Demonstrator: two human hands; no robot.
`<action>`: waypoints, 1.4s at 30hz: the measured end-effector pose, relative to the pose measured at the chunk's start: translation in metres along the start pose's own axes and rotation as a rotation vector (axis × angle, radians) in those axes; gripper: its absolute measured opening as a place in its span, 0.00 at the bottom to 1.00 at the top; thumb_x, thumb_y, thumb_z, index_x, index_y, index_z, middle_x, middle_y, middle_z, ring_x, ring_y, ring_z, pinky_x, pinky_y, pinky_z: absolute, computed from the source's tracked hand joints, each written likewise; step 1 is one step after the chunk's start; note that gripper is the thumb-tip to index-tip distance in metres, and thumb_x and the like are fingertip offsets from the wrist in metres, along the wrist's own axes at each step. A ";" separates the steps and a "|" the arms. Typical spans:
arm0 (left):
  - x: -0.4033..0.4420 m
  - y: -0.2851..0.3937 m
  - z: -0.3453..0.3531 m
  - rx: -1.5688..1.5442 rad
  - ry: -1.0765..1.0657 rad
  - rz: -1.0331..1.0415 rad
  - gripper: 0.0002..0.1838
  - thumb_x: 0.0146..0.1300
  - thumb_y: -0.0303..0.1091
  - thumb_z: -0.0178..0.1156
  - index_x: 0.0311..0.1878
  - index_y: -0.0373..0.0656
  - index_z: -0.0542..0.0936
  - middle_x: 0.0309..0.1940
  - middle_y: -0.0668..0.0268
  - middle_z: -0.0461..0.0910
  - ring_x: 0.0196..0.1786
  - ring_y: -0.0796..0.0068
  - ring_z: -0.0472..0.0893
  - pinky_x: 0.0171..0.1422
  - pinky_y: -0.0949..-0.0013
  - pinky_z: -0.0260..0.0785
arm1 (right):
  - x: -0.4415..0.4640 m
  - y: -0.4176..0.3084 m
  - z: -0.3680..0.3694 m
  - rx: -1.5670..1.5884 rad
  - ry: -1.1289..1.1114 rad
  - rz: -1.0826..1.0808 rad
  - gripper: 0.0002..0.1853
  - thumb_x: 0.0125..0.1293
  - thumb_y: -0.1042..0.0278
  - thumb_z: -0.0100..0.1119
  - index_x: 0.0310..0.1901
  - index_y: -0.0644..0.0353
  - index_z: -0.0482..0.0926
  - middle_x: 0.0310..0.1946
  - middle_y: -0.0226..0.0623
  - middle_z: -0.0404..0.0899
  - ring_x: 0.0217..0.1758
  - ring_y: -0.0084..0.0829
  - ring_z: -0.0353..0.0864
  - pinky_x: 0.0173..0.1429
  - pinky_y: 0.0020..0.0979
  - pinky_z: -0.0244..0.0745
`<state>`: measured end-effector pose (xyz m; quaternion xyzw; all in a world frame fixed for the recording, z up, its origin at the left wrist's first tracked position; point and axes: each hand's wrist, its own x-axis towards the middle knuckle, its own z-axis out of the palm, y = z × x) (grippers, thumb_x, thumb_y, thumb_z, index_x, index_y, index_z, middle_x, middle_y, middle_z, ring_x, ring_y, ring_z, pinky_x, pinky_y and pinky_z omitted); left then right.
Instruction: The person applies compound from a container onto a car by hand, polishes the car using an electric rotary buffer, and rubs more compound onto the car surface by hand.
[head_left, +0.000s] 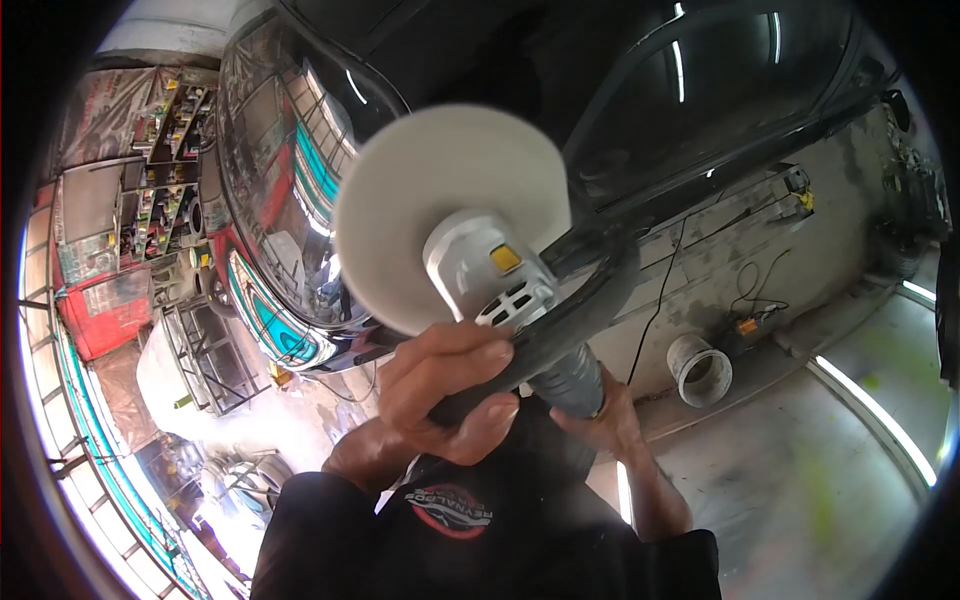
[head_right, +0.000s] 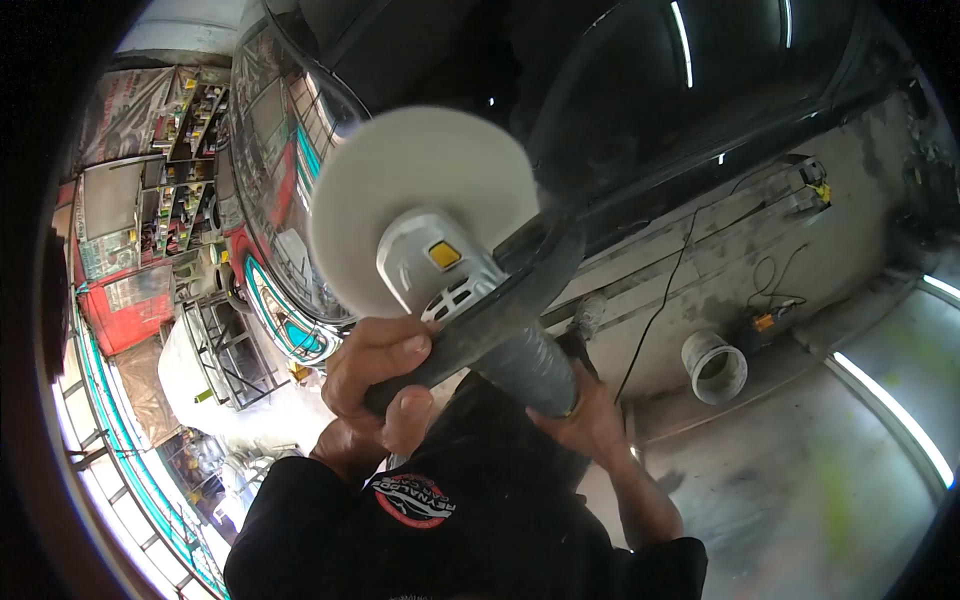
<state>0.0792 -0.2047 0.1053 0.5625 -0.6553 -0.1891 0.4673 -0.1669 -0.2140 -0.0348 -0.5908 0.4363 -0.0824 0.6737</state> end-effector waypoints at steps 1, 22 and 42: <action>-0.005 0.000 -0.003 -0.008 0.009 -0.016 0.19 0.57 0.29 0.70 0.50 0.31 0.83 0.43 0.47 0.85 0.37 0.61 0.87 0.42 0.67 0.80 | -0.004 0.000 0.004 -0.002 -0.016 0.043 0.36 0.51 0.59 0.80 0.60 0.66 0.75 0.46 0.56 0.86 0.55 0.51 0.87 0.58 0.45 0.81; 0.081 0.014 -0.021 -0.214 0.313 -0.113 0.12 0.57 0.29 0.70 0.41 0.32 0.84 0.32 0.54 0.85 0.32 0.65 0.85 0.41 0.67 0.76 | 0.002 -0.129 -0.029 0.059 0.113 0.163 0.33 0.50 0.64 0.79 0.58 0.69 0.78 0.47 0.42 0.86 0.50 0.30 0.85 0.56 0.35 0.79; 0.267 0.025 0.064 -0.424 0.356 -0.008 0.15 0.66 0.37 0.67 0.28 0.34 0.84 0.20 0.65 0.80 0.25 0.81 0.74 0.29 0.68 0.66 | 0.028 -0.170 -0.142 0.094 0.407 0.094 0.14 0.52 0.71 0.73 0.40 0.63 0.82 0.29 0.33 0.83 0.28 0.24 0.79 0.35 0.30 0.74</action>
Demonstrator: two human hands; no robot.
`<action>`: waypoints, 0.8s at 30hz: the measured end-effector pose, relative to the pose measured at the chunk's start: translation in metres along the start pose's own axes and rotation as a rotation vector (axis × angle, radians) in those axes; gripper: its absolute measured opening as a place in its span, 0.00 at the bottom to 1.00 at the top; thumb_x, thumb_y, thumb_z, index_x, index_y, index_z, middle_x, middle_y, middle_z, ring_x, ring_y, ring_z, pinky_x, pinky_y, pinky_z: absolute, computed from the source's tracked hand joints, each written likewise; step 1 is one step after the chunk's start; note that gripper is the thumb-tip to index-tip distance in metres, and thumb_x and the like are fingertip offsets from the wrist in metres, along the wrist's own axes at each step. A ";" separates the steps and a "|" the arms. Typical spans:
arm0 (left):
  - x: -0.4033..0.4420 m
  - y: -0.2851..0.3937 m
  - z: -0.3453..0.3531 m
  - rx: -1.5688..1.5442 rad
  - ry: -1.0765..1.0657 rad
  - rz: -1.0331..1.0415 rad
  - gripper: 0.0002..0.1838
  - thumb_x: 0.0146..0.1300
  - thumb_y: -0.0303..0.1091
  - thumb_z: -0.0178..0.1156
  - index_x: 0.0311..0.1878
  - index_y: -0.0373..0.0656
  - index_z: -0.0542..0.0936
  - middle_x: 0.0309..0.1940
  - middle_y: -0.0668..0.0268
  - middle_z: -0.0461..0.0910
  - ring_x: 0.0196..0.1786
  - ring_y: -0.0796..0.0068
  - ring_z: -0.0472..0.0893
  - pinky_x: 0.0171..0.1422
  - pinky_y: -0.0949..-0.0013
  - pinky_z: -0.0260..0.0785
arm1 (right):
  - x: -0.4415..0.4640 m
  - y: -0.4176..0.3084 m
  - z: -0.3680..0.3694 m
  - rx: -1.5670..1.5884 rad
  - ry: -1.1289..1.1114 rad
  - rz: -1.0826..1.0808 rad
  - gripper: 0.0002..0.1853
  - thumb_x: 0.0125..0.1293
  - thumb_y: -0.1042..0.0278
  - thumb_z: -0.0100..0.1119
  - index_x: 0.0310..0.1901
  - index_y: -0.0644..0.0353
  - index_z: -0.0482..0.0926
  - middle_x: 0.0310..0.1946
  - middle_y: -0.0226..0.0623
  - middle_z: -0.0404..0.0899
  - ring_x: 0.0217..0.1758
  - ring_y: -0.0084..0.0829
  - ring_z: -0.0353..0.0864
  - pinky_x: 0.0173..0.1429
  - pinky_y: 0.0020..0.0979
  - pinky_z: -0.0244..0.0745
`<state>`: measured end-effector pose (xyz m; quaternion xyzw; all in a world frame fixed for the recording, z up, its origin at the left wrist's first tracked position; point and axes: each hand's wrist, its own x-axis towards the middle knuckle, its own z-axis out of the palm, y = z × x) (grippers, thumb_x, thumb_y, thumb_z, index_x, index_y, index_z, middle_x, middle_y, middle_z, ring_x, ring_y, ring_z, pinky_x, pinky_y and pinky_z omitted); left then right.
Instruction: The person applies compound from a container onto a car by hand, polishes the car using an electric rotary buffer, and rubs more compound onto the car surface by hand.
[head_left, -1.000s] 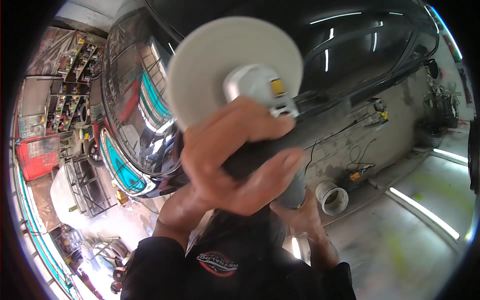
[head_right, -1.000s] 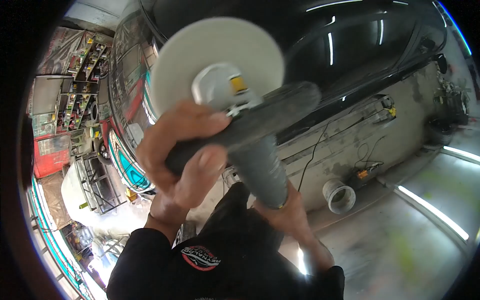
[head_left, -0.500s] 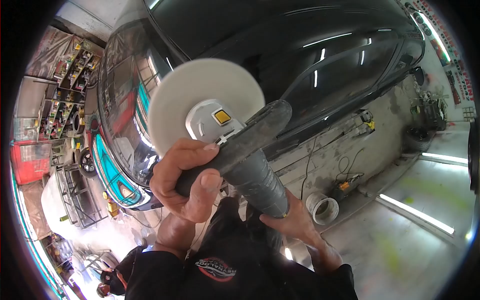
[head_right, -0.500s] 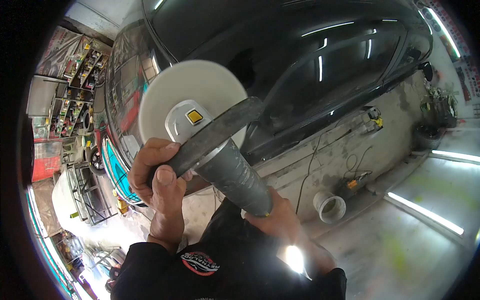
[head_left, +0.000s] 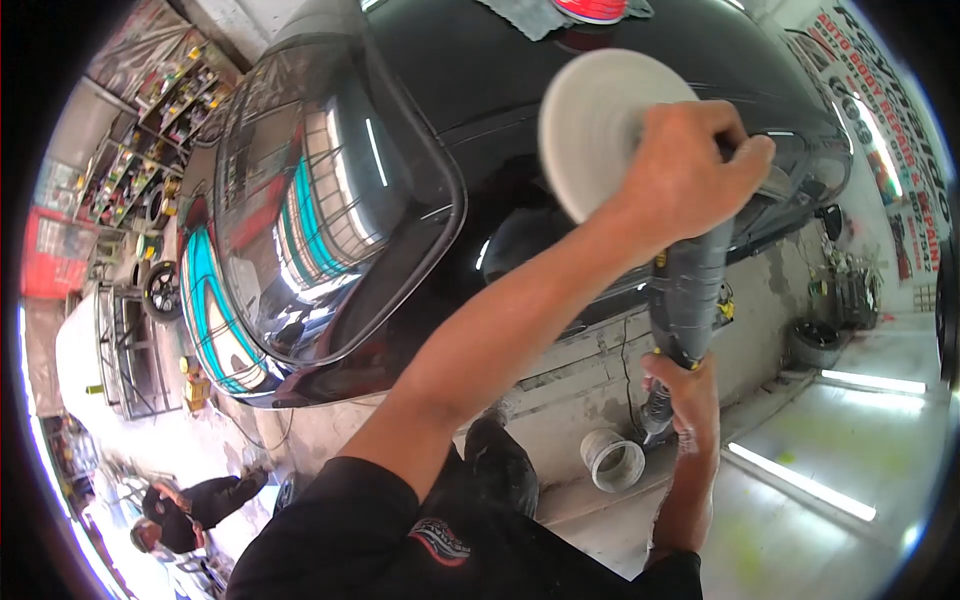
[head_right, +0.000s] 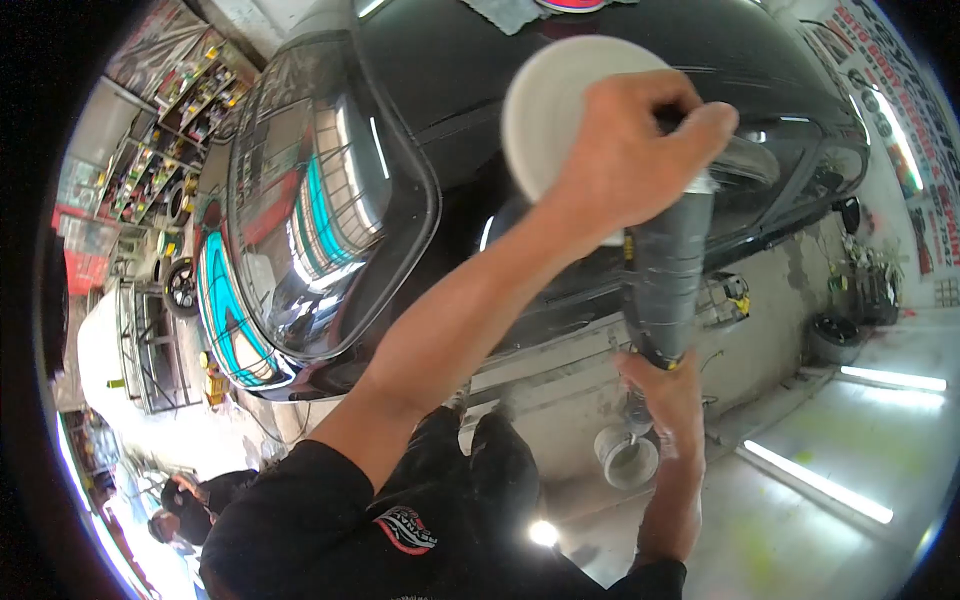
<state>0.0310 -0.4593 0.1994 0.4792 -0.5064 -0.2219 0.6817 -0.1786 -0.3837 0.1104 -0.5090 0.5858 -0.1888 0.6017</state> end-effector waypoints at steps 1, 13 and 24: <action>0.004 0.001 0.001 -0.018 0.002 -0.005 0.16 0.66 0.37 0.67 0.28 0.34 0.84 0.19 0.66 0.80 0.25 0.81 0.74 0.29 0.68 0.66 | 0.001 -0.006 0.001 0.036 0.003 -0.019 0.12 0.52 0.72 0.72 0.38 0.62 0.82 0.27 0.32 0.81 0.26 0.23 0.78 0.33 0.29 0.72; -0.121 0.021 -0.135 0.393 0.323 0.159 0.10 0.68 0.31 0.63 0.35 0.32 0.84 0.25 0.69 0.78 0.26 0.83 0.72 0.29 0.75 0.63 | -0.034 0.018 0.057 -0.281 -0.298 -0.304 0.30 0.53 0.60 0.76 0.54 0.69 0.78 0.42 0.51 0.88 0.48 0.44 0.89 0.53 0.40 0.80; -0.095 0.035 -0.092 0.039 0.236 -0.059 0.09 0.69 0.31 0.65 0.34 0.35 0.83 0.24 0.70 0.80 0.25 0.84 0.76 0.29 0.76 0.67 | -0.031 0.011 0.025 -0.289 -0.279 -0.169 0.37 0.51 0.60 0.80 0.60 0.71 0.76 0.47 0.45 0.87 0.53 0.36 0.85 0.61 0.35 0.75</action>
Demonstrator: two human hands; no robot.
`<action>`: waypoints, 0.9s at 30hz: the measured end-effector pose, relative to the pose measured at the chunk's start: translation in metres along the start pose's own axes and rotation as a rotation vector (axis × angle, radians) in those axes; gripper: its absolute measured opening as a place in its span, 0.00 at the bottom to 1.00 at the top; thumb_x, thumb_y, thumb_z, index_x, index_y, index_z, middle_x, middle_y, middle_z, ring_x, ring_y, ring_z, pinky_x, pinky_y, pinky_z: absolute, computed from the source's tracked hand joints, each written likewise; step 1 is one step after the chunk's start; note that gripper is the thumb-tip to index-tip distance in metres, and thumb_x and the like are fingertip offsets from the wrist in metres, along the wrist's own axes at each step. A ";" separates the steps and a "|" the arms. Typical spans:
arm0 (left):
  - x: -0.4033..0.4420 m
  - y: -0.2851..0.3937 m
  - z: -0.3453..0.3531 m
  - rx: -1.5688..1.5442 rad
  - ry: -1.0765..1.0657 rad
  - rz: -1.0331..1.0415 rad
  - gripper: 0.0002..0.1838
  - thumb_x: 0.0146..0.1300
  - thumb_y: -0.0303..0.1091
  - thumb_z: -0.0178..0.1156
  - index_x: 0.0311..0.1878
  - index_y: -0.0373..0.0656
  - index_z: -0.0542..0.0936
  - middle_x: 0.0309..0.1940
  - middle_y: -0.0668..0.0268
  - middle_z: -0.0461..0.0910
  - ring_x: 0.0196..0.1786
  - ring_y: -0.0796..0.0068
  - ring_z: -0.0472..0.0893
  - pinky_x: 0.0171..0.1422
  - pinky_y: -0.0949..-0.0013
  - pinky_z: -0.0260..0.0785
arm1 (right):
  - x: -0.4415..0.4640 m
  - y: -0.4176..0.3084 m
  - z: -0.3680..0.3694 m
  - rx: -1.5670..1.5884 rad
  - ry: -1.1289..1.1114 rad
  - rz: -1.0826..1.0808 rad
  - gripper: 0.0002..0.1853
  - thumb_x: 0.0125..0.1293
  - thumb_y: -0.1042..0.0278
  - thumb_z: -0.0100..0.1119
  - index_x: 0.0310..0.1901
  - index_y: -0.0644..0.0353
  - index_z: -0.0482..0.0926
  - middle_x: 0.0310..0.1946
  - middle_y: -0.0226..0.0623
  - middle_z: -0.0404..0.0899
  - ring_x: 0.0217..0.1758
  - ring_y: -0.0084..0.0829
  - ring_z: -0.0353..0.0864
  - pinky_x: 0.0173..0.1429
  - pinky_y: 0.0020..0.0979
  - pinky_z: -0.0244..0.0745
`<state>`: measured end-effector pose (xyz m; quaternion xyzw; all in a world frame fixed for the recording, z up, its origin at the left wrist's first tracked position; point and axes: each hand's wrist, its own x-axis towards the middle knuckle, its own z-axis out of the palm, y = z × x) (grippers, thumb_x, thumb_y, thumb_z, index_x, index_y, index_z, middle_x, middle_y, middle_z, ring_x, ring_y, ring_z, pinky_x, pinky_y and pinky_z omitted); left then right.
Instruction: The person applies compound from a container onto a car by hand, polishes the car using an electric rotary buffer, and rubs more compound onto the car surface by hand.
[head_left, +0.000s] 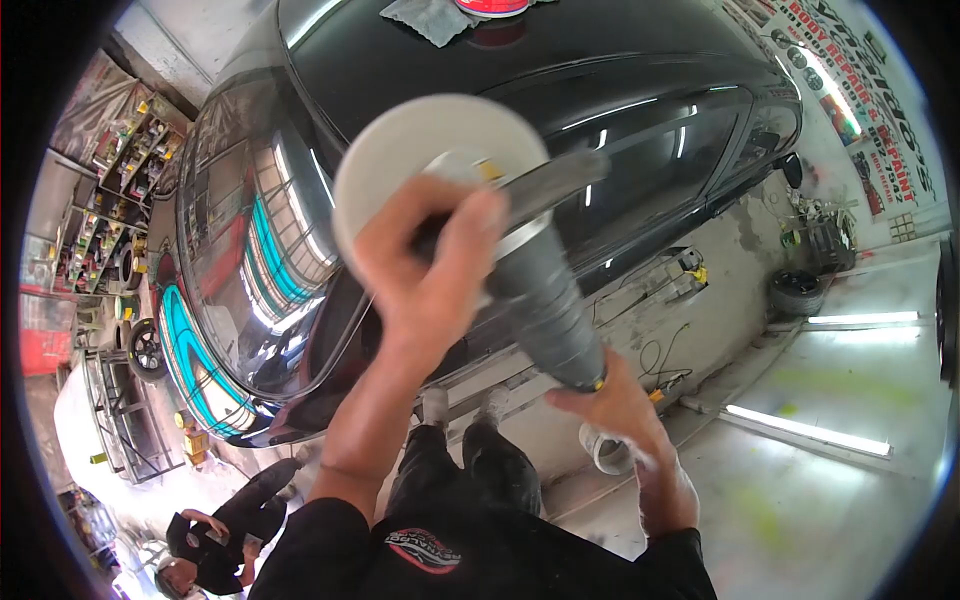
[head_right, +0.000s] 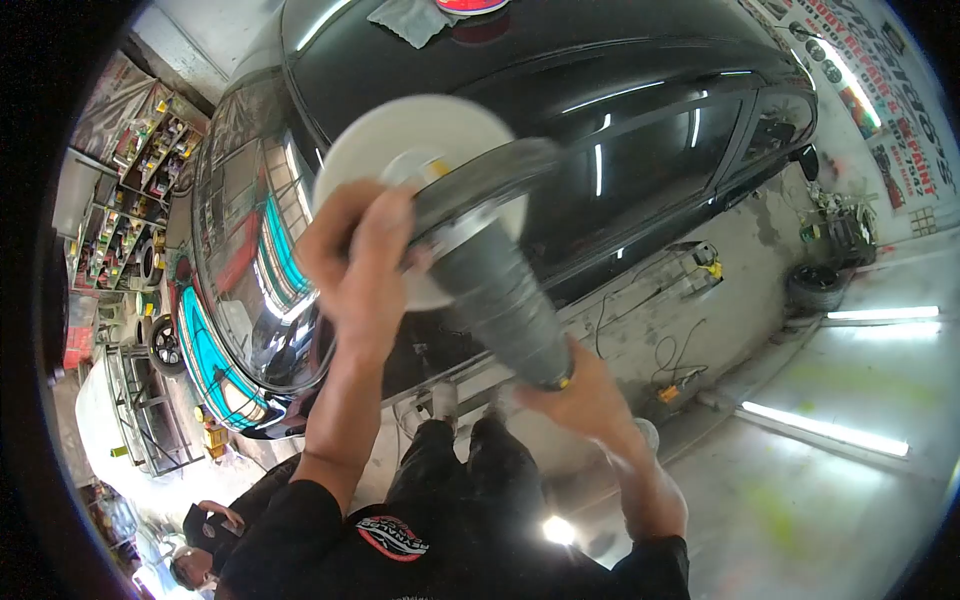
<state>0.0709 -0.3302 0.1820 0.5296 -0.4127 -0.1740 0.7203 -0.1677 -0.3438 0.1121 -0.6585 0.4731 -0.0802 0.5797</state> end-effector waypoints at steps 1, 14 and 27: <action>0.012 -0.003 0.019 0.068 -0.039 0.010 0.10 0.67 0.31 0.67 0.31 0.36 0.83 0.23 0.69 0.81 0.26 0.83 0.77 0.30 0.74 0.67 | 0.005 0.005 -0.006 -0.005 0.083 -0.023 0.34 0.51 0.61 0.79 0.56 0.70 0.77 0.46 0.44 0.87 0.50 0.36 0.86 0.55 0.38 0.78; 0.007 -0.048 0.076 0.068 -0.182 0.263 0.10 0.60 0.31 0.69 0.28 0.37 0.81 0.23 0.59 0.82 0.22 0.73 0.78 0.28 0.65 0.68 | 0.024 0.075 0.001 0.278 0.193 0.179 0.19 0.48 0.67 0.79 0.40 0.64 0.84 0.32 0.35 0.85 0.33 0.26 0.82 0.41 0.32 0.78; -0.160 -0.045 -0.072 0.423 -0.413 0.206 0.14 0.54 0.30 0.73 0.41 0.31 0.84 0.37 0.50 0.86 0.32 0.62 0.87 0.36 0.68 0.79 | -0.036 0.192 0.161 0.305 -0.150 0.065 0.43 0.49 0.55 0.81 0.65 0.64 0.73 0.55 0.50 0.84 0.60 0.44 0.85 0.64 0.41 0.77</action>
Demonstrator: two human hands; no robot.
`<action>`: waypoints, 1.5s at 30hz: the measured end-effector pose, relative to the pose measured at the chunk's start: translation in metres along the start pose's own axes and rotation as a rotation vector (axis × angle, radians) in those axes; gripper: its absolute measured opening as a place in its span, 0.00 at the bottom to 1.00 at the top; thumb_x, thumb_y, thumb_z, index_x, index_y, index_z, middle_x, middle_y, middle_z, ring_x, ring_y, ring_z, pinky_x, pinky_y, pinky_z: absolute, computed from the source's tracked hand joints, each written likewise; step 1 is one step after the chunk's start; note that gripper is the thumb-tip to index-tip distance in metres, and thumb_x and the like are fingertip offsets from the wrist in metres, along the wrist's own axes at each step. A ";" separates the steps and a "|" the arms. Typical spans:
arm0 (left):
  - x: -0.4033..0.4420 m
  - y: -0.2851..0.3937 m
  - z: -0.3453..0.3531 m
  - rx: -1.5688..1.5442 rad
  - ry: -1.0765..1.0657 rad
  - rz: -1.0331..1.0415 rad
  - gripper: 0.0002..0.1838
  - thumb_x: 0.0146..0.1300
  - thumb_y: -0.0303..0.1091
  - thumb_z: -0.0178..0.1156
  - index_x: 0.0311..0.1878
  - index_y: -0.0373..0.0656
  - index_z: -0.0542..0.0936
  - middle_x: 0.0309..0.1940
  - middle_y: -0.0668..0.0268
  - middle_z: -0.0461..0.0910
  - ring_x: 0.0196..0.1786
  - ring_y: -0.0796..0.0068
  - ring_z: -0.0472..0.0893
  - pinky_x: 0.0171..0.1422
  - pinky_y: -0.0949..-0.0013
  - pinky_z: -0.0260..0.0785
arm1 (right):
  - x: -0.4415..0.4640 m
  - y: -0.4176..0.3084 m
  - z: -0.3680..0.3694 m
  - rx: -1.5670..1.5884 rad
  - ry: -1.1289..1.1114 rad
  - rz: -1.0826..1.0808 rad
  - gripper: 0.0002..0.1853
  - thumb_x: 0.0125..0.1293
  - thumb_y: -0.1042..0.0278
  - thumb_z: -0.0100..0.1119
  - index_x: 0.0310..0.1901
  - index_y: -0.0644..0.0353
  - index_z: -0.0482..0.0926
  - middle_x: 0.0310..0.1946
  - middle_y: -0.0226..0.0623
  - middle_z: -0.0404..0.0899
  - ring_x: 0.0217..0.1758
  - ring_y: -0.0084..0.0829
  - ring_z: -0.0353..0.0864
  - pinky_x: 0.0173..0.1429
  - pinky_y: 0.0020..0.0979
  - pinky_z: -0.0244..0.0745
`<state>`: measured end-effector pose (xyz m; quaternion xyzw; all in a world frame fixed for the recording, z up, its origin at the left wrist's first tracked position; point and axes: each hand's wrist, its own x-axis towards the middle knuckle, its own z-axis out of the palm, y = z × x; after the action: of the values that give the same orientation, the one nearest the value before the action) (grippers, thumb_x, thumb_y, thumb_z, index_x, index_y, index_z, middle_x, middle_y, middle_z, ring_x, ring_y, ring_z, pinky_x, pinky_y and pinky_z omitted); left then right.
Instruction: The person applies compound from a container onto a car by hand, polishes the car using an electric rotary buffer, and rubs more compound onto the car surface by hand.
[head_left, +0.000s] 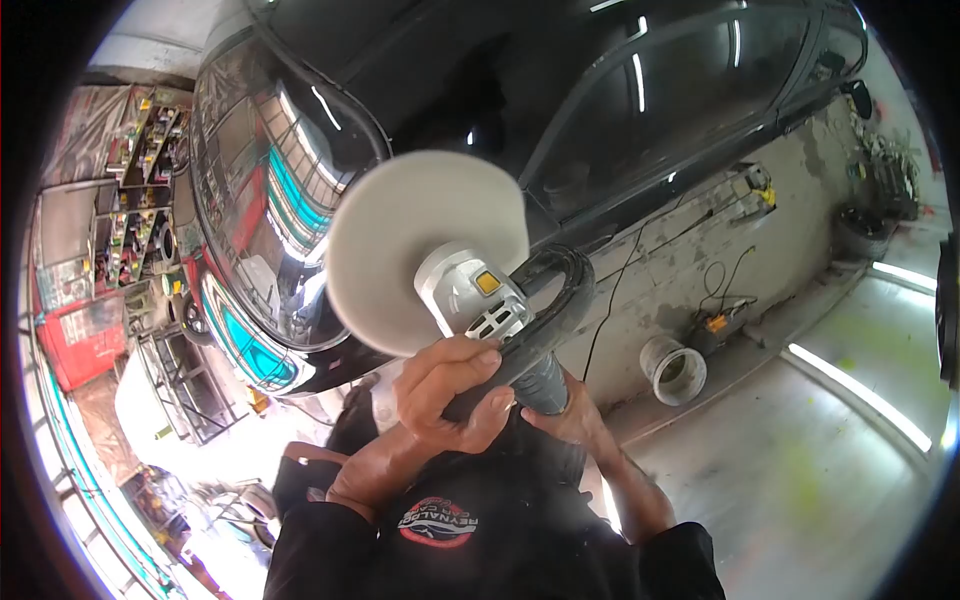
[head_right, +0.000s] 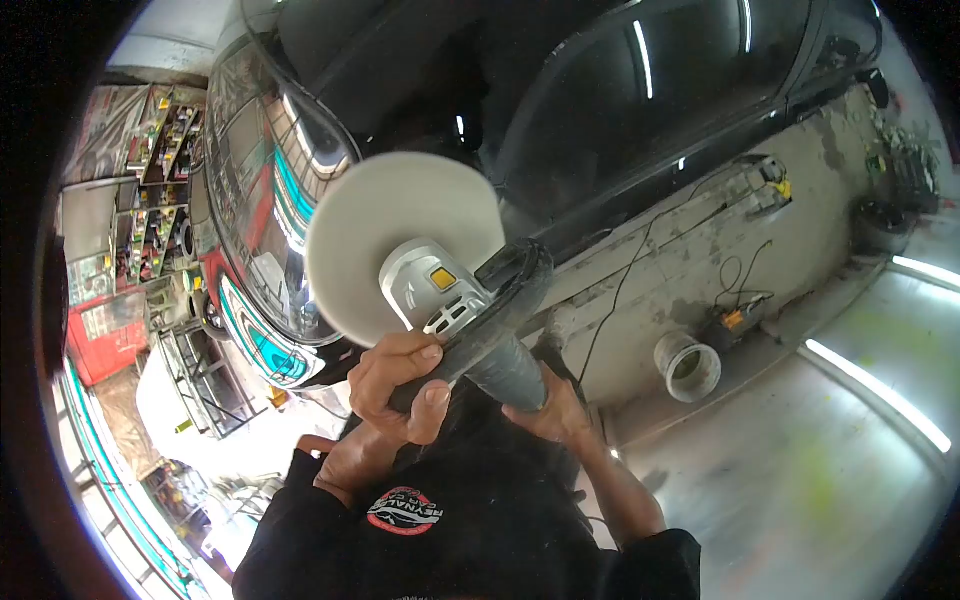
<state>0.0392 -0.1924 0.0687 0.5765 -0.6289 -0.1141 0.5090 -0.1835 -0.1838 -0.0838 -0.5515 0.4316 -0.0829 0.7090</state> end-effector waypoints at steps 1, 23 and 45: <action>-0.002 0.001 0.006 0.005 -0.012 0.001 0.14 0.54 0.30 0.73 0.41 0.31 0.84 0.37 0.50 0.86 0.33 0.63 0.87 0.36 0.68 0.79 | -0.001 0.009 -0.001 0.001 -0.002 -0.007 0.43 0.49 0.56 0.81 0.65 0.64 0.73 0.55 0.50 0.84 0.60 0.44 0.85 0.64 0.41 0.77; 0.068 0.043 0.072 0.083 -0.044 0.052 0.19 0.69 0.45 0.64 0.41 0.32 0.82 0.33 0.53 0.84 0.24 0.72 0.80 0.31 0.72 0.71 | -0.011 -0.029 -0.076 0.030 0.053 -0.096 0.40 0.50 0.60 0.78 0.64 0.66 0.75 0.52 0.56 0.85 0.59 0.48 0.86 0.64 0.42 0.78; 0.207 0.046 0.156 -0.147 0.025 0.183 0.11 0.60 0.32 0.70 0.27 0.35 0.81 0.20 0.60 0.80 0.22 0.71 0.78 0.30 0.65 0.69 | 0.008 -0.117 -0.141 0.210 0.326 -0.073 0.23 0.48 0.64 0.76 0.44 0.67 0.83 0.35 0.38 0.85 0.38 0.29 0.84 0.46 0.33 0.77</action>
<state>-0.0718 -0.4215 0.1364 0.4793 -0.6624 -0.1056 0.5660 -0.2360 -0.3330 0.0095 -0.4690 0.5094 -0.2415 0.6799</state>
